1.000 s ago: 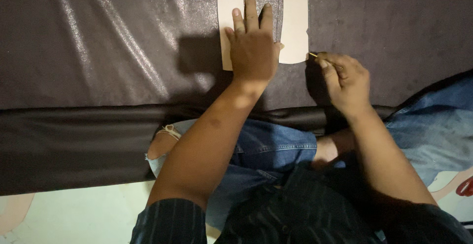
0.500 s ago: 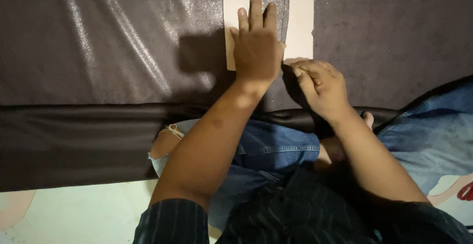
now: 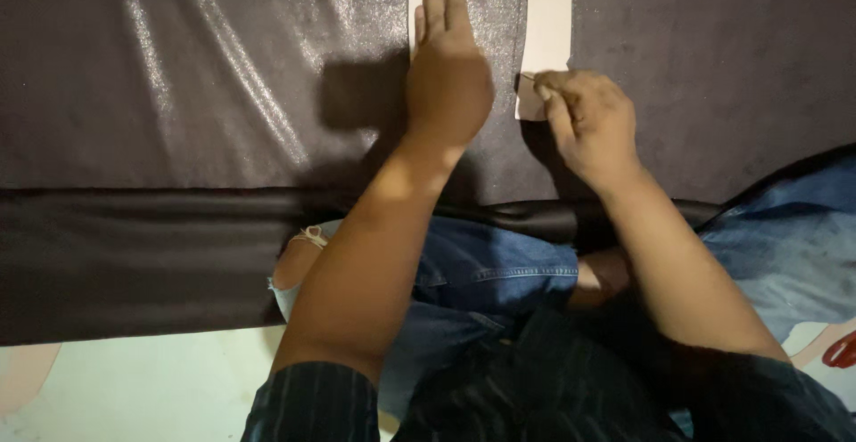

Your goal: The person places a U-shaped paper pattern on a dark fabric and uses a pencil to trace its outline. The person then flips the pattern and traces the inner curve as well.

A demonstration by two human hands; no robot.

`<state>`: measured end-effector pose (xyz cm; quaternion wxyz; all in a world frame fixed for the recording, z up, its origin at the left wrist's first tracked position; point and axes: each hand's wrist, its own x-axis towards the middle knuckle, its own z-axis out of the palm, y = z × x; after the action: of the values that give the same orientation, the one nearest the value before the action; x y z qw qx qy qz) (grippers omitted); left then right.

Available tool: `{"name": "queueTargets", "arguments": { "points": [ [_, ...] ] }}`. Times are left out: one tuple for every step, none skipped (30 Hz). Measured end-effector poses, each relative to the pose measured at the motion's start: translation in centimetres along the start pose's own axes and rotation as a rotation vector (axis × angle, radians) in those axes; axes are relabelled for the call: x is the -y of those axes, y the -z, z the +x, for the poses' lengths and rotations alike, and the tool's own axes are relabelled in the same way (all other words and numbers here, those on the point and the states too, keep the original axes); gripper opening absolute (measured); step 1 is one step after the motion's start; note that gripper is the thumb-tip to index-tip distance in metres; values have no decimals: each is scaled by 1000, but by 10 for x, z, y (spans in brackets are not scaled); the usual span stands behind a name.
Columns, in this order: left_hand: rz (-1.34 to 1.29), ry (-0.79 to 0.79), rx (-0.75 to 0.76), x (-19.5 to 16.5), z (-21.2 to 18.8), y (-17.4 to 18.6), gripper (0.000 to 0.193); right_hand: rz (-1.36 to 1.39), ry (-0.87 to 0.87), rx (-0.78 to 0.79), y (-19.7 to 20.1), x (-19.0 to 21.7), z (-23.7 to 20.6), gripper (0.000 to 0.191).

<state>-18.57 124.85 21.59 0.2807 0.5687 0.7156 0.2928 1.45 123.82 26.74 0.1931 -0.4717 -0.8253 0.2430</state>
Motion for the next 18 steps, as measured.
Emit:
{"name": "queueTargets", "arguments": {
  "points": [
    [-5,-4,-15,2,1,-1,70,-30,-7,34,2,3,-3,12],
    [-10,-7,-30,4,3,-1,69,-59,-14,69,3,6,-7,13],
    [-14,-9,-46,6,4,-2,68,-41,2,81,5,9,-12,11],
    [-17,-14,-51,8,5,-2,66,-22,17,93,7,13,-19,10],
    [-20,-18,-56,10,6,-2,64,-2,31,105,8,14,-23,10],
    [-23,-23,-58,11,7,-2,61,7,18,106,8,15,-24,9],
    [-46,7,-37,11,8,-1,62,16,4,106,8,15,-25,8],
    [-68,38,-16,11,9,0,63,26,-10,107,7,15,-25,7],
    [-90,68,6,10,9,2,63,37,-21,99,6,14,-24,7],
    [-75,67,16,10,10,4,62,47,-31,89,5,13,-22,7],
    [-60,67,25,10,11,7,61,58,-40,80,4,12,-20,7],
    [-46,68,33,9,12,9,60,75,-58,81,4,11,-19,7],
    [-53,73,50,8,13,11,60,92,-75,82,4,11,-19,7],
    [-59,79,68,8,14,13,60,109,-94,85,4,11,-19,7],
    [-66,85,88,7,15,15,60,115,-90,88,3,11,-19,7],
    [-56,80,79,7,15,16,60,120,-87,89,3,9,-19,7],
    [-45,74,68,6,16,16,61,124,-83,89,2,7,-19,7],
    [-32,67,55,6,17,17,62,104,-62,71,0,4,-16,7]
  ]
}}
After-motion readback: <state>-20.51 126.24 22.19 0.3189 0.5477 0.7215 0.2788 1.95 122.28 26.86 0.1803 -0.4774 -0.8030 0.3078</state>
